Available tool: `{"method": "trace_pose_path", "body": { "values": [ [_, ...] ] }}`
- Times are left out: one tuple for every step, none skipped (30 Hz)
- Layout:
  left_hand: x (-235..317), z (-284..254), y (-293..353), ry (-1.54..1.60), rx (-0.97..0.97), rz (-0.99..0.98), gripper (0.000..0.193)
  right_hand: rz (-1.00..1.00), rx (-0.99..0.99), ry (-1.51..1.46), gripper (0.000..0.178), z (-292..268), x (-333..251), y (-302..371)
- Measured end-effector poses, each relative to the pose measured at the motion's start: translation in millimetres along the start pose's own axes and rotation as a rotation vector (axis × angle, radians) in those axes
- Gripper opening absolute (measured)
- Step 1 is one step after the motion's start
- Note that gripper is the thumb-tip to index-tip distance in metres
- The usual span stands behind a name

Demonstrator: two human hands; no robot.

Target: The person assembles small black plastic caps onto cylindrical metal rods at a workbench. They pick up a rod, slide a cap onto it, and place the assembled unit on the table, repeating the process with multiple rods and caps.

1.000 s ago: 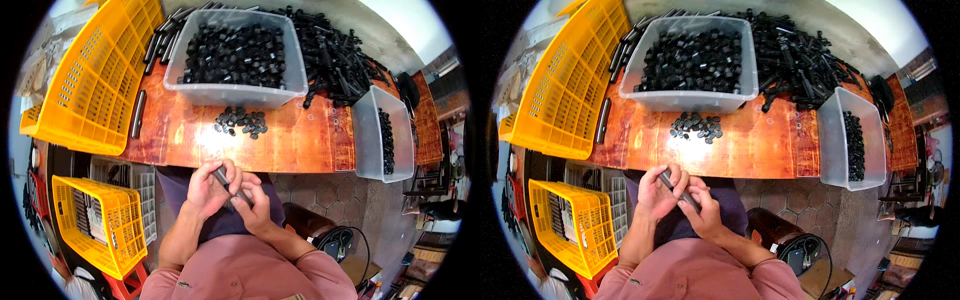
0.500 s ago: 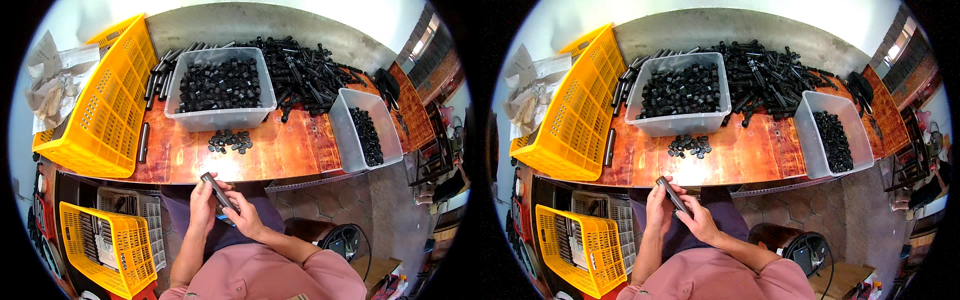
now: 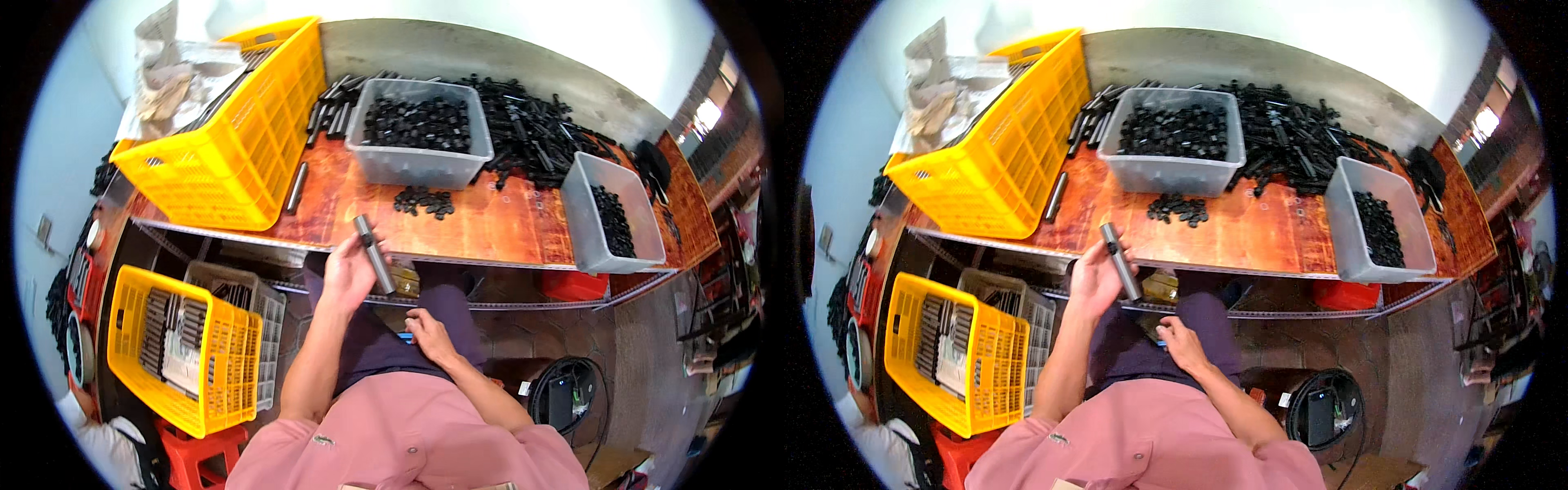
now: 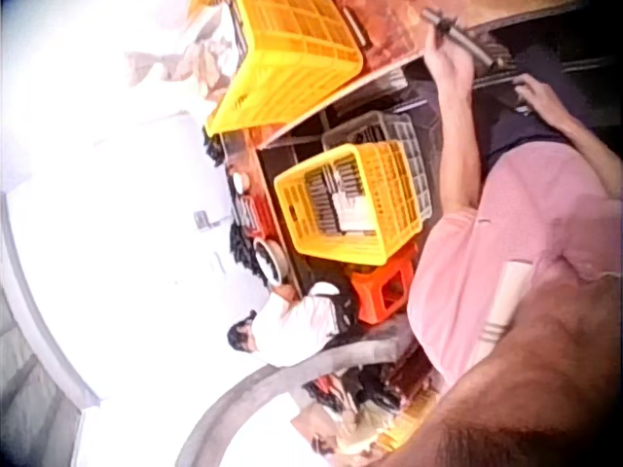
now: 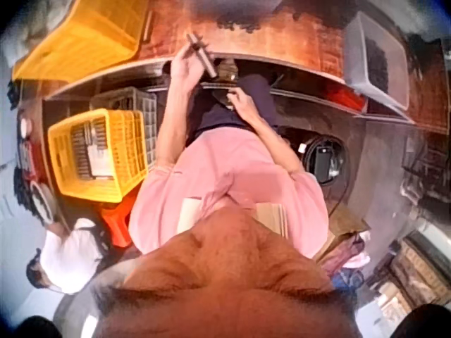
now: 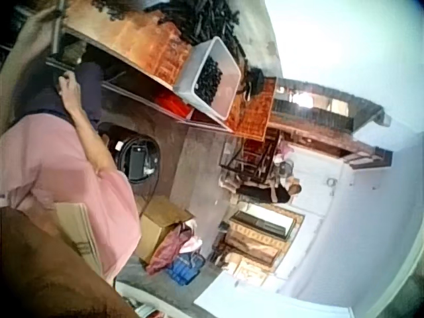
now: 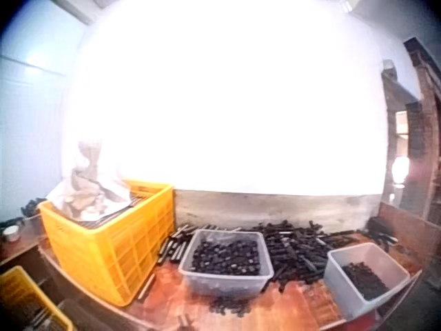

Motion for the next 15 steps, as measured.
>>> {"method": "trace_pose_path", "body": {
  "values": [
    [-2.8,3.6,-0.7,-0.001,-0.029,-0.011,0.039,-0.022,0.003,0.002,0.041,-0.2,-1.7,4.2],
    [-1.7,9.1,0.7,-0.001,-0.064,-0.016,0.04,-0.024,-0.001,0.018,0.041,1.5,-4.5,7.7],
    [0.7,14.4,3.2,0.008,-0.097,-0.024,0.04,-0.025,-0.003,0.033,0.041,3.4,-6.8,10.8],
    [0.6,18.8,5.7,-0.002,-0.123,-0.036,0.041,-0.022,0.005,0.045,0.041,3.5,-8.1,14.2],
    [0.2,22.4,7.9,0.012,-0.134,-0.042,0.041,-0.011,-0.004,0.054,0.041,4.0,-12.4,19.1],
    [0.4,25.6,10.5,0.024,-0.145,-0.048,0.041,-0.026,0.001,0.069,0.04,5.4,-14.6,21.1],
    [0.4,27.8,13.3,0.028,-0.145,-0.051,0.041,-0.037,0.01,0.086,0.04,5.1,-15.4,23.3],
    [0.8,30.0,16.2,0.03,-0.145,-0.053,0.042,-0.049,0.019,0.103,0.039,5.3,-15.8,25.0],
    [1.3,31.7,19.0,0.033,-0.145,-0.055,0.042,-0.068,0.015,0.098,0.038,7.8,-16.6,26.3],
    [0.3,32.9,19.9,-0.001,-0.11,-0.041,0.043,-0.087,0.015,0.096,0.037,8.9,-17.9,27.7],
    [-0.6,33.6,20.9,-0.034,-0.075,-0.026,0.043,-0.107,0.014,0.094,0.036,10.0,-19.8,28.6],
    [-1.2,33.0,21.6,-0.067,-0.04,-0.012,0.043,-0.142,0.003,0.124,0.035,11.2,-25.0,30.1],
    [-0.8,29.9,23.1,-0.073,-0.025,0.004,0.044,-0.176,-0.008,0.15,0.035,12.7,-31.5,32.4],
    [2.0,25.6,26.2,-0.081,-0.012,0.019,0.044,-0.211,-0.018,0.175,0.034,13.9,-40.0,35.4],
    [5.1,20.5,29.4,-0.089,0.002,0.033,0.044,-0.232,-0.039,0.192,0.03,14.1,-52.1,38.7]
  ]
}}
Point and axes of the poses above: each hand's wrist, its own y-axis away from the middle knuckle, its own z-axis out of the palm, x = y × z, the point moved 5 cm from there along -y, towards the middle knuckle, and after that the axes turned 7 degrees about z, right-handed, at the moved point
